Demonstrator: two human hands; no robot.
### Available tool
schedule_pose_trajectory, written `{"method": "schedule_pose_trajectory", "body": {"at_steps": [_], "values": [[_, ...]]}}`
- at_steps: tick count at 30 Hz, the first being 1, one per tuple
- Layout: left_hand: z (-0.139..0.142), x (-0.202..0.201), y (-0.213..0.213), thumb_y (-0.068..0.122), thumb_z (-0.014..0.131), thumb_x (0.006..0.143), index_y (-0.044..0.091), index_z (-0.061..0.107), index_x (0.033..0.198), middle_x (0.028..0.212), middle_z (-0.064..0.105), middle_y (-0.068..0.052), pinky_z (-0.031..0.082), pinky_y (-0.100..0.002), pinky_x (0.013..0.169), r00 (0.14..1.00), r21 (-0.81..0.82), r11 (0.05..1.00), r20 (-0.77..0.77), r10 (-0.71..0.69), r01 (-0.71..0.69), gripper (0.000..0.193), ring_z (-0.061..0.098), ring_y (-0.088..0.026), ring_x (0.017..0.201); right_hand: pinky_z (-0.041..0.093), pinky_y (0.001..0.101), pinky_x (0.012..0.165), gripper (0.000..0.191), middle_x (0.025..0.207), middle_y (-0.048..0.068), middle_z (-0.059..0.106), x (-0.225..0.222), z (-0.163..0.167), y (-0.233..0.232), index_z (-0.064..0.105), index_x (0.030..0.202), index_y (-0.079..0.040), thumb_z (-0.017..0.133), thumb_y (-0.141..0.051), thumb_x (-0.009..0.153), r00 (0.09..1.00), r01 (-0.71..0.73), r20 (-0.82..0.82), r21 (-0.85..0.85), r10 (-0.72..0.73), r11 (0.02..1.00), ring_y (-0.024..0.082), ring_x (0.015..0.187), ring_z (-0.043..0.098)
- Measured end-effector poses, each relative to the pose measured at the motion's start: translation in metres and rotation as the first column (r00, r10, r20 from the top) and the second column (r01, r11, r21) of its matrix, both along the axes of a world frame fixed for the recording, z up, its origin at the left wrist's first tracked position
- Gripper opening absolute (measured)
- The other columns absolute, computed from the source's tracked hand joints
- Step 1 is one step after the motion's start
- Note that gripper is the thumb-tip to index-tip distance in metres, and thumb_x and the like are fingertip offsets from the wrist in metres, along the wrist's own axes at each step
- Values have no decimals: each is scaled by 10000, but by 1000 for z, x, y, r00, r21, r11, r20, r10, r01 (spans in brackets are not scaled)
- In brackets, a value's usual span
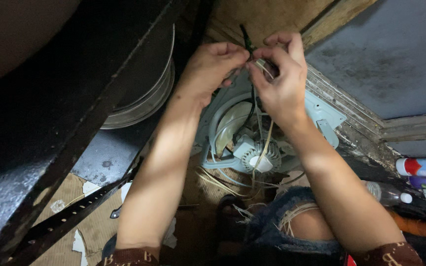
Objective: The person sits on the floor and repairs electrical wiring by stripping wire ends, twisting them together, and wrapping the connections with electrical tape. They handle multiple wires and a roll of tape throughout the process.
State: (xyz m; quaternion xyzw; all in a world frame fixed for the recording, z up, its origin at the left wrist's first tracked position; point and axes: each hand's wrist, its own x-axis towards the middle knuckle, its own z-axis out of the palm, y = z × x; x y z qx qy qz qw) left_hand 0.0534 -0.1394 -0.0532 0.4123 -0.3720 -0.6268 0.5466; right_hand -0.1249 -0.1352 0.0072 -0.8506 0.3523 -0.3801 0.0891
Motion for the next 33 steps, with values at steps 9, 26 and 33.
{"method": "schedule_pose_trajectory", "body": {"at_steps": [9,26,33], "values": [[4,-9,9,298,699,928,136,713,992,790,708,64,517,-241,573,999,20,999,-2,42,-42,175,642,-44,685,536,335,833,97,1155,131,594,2,-2,0,731,1048,28,772,28,960,997,65,42,17,-65,998,234,967,653],[-32,-45,11,119,758,949,32,707,1064,962,703,0,522,-253,789,928,-272,888,-151,342,-371,153,620,-80,878,488,231,737,83,1031,47,603,1,-9,-7,761,1013,39,738,-29,972,940,-47,310,534,-144,844,109,852,600],[-31,-43,8,87,713,957,23,697,1065,947,722,-14,563,-242,758,938,-202,924,-194,287,-324,126,668,-78,854,563,232,778,128,1107,51,610,0,-3,2,728,1106,28,669,-24,1005,973,-58,226,445,-50,893,108,894,697]]}}
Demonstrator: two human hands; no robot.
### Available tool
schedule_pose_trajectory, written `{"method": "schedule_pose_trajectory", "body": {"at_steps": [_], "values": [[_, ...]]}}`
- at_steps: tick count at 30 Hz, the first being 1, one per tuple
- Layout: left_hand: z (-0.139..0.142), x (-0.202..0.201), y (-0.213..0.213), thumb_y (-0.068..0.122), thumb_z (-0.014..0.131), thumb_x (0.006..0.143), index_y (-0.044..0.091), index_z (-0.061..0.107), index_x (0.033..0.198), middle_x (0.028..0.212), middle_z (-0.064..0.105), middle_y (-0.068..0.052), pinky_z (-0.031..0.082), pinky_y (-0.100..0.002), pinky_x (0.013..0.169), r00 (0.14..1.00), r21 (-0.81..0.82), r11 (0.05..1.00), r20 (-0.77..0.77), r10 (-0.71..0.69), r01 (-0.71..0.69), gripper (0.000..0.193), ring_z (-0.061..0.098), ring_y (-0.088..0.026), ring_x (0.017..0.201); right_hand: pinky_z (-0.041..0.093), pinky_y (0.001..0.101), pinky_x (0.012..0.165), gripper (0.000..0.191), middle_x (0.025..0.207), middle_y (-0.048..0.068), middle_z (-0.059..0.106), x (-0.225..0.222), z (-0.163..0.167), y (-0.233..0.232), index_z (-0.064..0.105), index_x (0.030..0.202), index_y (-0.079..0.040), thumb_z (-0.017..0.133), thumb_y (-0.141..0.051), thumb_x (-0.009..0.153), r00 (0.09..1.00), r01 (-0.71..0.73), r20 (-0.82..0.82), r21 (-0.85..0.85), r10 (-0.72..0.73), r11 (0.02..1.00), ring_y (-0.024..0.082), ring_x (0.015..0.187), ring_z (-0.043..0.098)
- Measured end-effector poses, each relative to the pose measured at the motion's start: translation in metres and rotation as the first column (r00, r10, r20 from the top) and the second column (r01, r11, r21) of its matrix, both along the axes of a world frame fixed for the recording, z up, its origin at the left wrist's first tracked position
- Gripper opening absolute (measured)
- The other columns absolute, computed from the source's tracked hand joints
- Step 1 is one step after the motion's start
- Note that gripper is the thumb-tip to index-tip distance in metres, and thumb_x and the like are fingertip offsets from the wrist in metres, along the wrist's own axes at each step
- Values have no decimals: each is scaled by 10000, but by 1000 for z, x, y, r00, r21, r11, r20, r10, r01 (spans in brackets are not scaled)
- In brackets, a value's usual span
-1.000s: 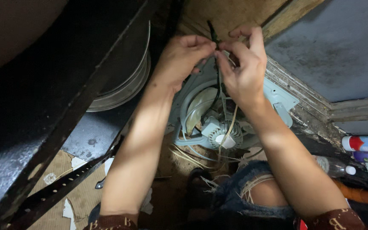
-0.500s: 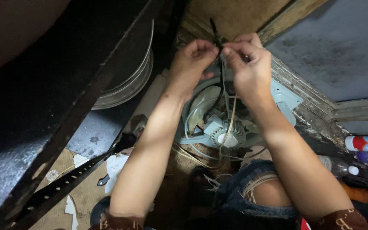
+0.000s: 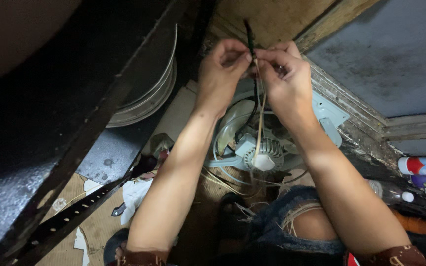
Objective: The person sits on the floor and repairs electrical wiring by stripping wire ends, twisting them together, and wrapping the connections with electrical tape. They handle multiple wires and a roll of tape throughout the process.
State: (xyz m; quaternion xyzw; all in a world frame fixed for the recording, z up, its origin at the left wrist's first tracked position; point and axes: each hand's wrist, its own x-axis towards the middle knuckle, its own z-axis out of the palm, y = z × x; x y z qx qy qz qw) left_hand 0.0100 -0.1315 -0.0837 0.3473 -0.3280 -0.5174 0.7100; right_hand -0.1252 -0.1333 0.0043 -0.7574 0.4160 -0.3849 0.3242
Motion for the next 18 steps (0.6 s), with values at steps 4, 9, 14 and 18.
{"method": "schedule_pose_trajectory", "body": {"at_steps": [4,9,14,18], "values": [[5,2,0,88,704,973,3,695,1055,927,720,-34,587,-256,736,998,-24,998,-47,-52,51,119,685,-89,824,528,244,788,144,1109,91,640,-1,-4,-3,752,1136,31,698,30,1003,996,11,-82,-158,-24,987,124,908,642],[13,4,4,113,718,944,-12,735,1057,909,740,-33,571,-237,713,998,41,999,57,-1,-1,170,675,-76,809,514,233,758,152,1051,82,658,0,-7,-6,777,1109,6,745,32,963,996,45,-70,-166,-57,985,115,862,626],[18,2,8,161,748,953,-39,749,1016,867,739,-43,540,-230,682,989,82,996,146,9,-21,210,646,-65,778,505,236,698,134,1006,61,663,6,-5,-1,792,1052,-14,804,3,919,980,137,-112,-213,-164,967,102,799,628],[13,2,-2,136,704,935,-23,760,1033,898,758,-25,532,-233,718,984,48,995,162,77,-86,195,663,-71,815,507,252,676,165,1024,67,655,6,0,2,767,1064,-16,799,5,904,975,132,-142,-237,-169,962,105,776,634]]}}
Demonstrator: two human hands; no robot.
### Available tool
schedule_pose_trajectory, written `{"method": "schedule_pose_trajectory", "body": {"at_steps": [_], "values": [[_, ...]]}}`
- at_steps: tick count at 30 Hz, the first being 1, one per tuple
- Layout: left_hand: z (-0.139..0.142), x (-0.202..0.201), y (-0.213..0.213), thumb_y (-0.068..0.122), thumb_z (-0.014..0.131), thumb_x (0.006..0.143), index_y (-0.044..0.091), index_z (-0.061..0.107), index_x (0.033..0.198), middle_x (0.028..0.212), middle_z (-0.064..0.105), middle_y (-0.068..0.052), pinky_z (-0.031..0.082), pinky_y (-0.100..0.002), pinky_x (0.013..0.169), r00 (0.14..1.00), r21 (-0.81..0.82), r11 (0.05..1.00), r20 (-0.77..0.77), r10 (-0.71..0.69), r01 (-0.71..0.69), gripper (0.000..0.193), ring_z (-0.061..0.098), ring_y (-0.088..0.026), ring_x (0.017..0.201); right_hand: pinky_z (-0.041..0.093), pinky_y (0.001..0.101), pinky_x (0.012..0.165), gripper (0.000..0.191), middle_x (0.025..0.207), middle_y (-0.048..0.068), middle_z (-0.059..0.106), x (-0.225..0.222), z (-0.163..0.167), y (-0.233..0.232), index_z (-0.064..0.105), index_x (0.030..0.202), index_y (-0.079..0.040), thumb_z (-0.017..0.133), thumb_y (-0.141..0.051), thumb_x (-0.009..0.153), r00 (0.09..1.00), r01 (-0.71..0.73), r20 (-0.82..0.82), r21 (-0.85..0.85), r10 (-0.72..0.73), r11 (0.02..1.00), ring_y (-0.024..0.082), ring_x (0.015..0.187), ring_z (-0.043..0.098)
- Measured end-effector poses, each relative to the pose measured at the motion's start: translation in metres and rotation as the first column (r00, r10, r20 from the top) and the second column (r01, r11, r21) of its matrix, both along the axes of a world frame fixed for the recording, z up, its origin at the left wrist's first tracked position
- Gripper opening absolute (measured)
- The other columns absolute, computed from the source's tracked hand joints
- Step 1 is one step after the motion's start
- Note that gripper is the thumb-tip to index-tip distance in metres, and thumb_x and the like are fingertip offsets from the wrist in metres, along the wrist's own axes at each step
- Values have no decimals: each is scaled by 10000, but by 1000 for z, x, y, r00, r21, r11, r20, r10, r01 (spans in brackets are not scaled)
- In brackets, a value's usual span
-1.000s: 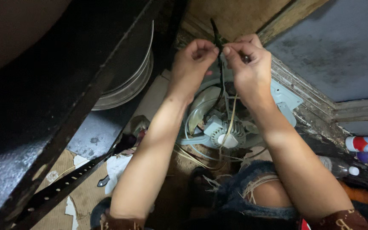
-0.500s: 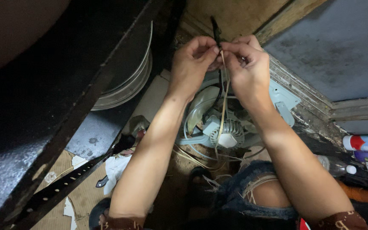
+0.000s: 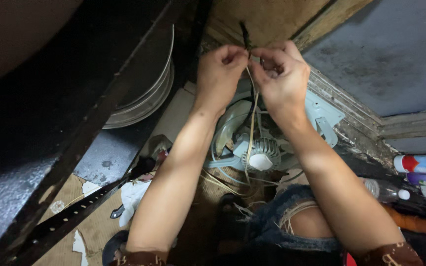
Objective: The person sits on the floor and repairs electrical wiring by stripping wire ends, twisting them together, and wrapping the connections with electrical tape. They handle multiple wires and a roll of tape throughout the process.
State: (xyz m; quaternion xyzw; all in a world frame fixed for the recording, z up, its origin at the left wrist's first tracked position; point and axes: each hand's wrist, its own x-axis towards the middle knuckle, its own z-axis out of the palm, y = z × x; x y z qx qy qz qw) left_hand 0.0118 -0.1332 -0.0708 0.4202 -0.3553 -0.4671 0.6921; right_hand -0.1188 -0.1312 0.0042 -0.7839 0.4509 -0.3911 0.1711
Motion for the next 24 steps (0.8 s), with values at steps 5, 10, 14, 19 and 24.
{"method": "schedule_pose_trajectory", "body": {"at_steps": [5,10,14,19,24], "values": [[-18,8,-11,177,665,1015,16,727,1124,984,730,-23,535,-259,798,944,-101,980,-266,-193,172,204,665,-95,887,528,272,776,250,1136,93,678,-7,4,-1,770,1179,-25,700,23,944,992,-63,-114,-18,60,998,161,891,665],[-30,14,-14,178,650,1016,51,706,1128,985,704,-6,522,-267,767,866,-40,953,-407,-290,300,179,661,-96,840,529,280,787,327,1253,118,643,-16,6,-6,722,1231,-6,691,-28,906,979,-129,-139,143,149,981,193,912,659],[-29,12,-15,155,659,1039,33,691,1106,937,709,-42,531,-280,794,846,-161,928,-380,-373,337,143,676,-136,835,534,284,873,251,1306,139,589,-23,7,-15,676,1100,28,790,-62,896,970,-175,-138,168,199,970,195,1074,641],[-18,7,-9,160,681,971,40,741,1021,864,703,-27,490,-285,698,997,87,994,10,-71,70,144,616,-118,784,468,288,1086,186,1345,109,511,-25,3,-17,602,1036,10,748,-8,923,938,-342,130,195,321,919,194,1245,557],[-2,2,-5,185,718,952,40,753,954,867,704,-17,527,-288,699,887,-95,966,384,257,-239,149,667,-102,775,449,285,953,202,1346,95,549,-26,6,-11,558,968,-6,751,-3,910,975,-217,103,275,196,937,188,1103,527]]}}
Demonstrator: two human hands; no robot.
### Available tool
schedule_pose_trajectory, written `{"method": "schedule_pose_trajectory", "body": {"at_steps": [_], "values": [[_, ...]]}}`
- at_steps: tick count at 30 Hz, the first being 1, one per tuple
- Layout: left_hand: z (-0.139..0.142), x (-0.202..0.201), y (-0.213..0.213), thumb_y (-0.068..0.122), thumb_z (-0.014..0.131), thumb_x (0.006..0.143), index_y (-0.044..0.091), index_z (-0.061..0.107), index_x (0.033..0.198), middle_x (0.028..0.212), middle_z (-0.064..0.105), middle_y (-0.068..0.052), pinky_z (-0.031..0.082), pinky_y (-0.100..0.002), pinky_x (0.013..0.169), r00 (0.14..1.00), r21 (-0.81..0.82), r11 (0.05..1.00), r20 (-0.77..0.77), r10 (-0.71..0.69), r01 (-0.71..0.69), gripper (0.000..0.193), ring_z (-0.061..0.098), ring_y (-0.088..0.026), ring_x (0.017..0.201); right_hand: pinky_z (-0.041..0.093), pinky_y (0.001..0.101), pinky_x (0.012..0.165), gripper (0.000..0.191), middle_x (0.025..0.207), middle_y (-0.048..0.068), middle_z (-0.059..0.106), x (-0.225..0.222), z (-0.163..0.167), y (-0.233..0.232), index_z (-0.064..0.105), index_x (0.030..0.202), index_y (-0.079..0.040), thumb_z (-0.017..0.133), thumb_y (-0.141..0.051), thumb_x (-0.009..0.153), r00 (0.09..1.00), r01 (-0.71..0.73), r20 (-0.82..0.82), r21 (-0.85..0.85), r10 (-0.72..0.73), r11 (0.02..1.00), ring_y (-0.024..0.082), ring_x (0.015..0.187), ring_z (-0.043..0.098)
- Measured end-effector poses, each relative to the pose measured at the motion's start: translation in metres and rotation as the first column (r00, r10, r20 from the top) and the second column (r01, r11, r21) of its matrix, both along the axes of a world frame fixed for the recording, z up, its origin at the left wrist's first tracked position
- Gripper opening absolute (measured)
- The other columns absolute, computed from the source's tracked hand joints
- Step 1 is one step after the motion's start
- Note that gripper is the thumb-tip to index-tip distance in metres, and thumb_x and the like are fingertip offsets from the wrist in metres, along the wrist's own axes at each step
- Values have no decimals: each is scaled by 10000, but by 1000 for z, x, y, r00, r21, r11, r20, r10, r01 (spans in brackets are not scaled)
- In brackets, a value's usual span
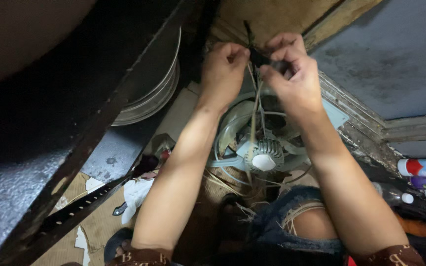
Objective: The person sits on the floor and repairs electrical wiring by stripping wire ends, twisting them together, and wrapping the connections with electrical tape. They handle multiple wires and a roll of tape throughout the process.
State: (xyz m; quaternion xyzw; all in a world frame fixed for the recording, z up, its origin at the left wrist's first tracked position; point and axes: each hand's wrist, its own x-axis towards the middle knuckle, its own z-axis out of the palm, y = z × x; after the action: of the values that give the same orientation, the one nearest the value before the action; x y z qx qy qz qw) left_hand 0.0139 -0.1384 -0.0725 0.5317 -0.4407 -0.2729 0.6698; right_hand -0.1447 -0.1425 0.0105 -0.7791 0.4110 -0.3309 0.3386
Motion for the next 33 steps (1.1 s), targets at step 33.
{"method": "schedule_pose_trajectory", "body": {"at_steps": [33], "values": [[31,27,37,187,541,992,42,673,1222,886,713,-35,541,-245,544,799,39,919,-509,-320,393,302,697,-121,645,511,299,717,173,1150,105,632,21,-20,-9,529,1193,-78,577,-42,1031,770,-64,577,492,-271,868,175,869,625]]}}
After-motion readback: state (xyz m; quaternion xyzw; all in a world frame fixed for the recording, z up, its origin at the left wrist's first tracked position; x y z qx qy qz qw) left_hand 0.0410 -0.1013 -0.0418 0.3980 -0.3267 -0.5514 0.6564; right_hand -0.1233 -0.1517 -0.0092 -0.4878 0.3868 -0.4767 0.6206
